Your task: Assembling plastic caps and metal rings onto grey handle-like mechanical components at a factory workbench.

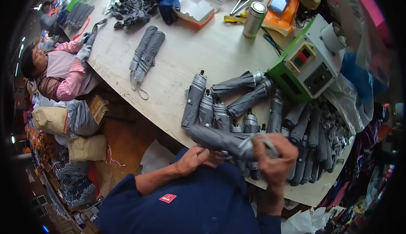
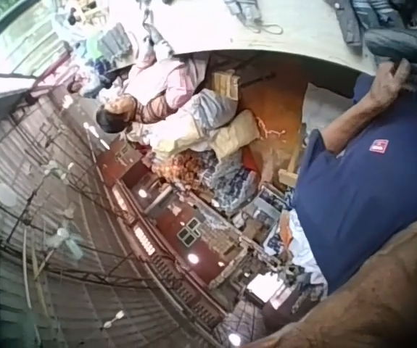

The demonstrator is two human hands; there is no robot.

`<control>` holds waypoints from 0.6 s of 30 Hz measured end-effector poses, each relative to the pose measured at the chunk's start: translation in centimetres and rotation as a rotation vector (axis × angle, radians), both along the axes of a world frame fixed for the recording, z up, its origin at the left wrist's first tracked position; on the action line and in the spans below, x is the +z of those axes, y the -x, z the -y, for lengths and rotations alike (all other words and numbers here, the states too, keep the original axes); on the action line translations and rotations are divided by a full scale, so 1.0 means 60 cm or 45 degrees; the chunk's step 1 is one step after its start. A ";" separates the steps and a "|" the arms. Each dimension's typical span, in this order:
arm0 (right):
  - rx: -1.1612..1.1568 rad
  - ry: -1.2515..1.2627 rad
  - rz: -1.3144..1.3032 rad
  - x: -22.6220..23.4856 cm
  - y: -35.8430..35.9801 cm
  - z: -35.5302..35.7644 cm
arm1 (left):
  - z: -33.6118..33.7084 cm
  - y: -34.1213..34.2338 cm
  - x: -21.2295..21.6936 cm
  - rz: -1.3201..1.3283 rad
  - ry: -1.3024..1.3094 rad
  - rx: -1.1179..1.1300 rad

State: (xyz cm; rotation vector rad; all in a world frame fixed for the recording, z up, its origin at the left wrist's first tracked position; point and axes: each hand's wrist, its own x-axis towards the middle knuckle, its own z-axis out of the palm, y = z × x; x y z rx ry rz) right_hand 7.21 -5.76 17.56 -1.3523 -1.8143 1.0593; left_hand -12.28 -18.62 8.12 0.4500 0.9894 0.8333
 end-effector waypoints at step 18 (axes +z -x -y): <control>0.576 0.538 -0.031 -0.149 0.080 0.062 | -0.266 0.444 -0.216 -2.755 -0.549 0.002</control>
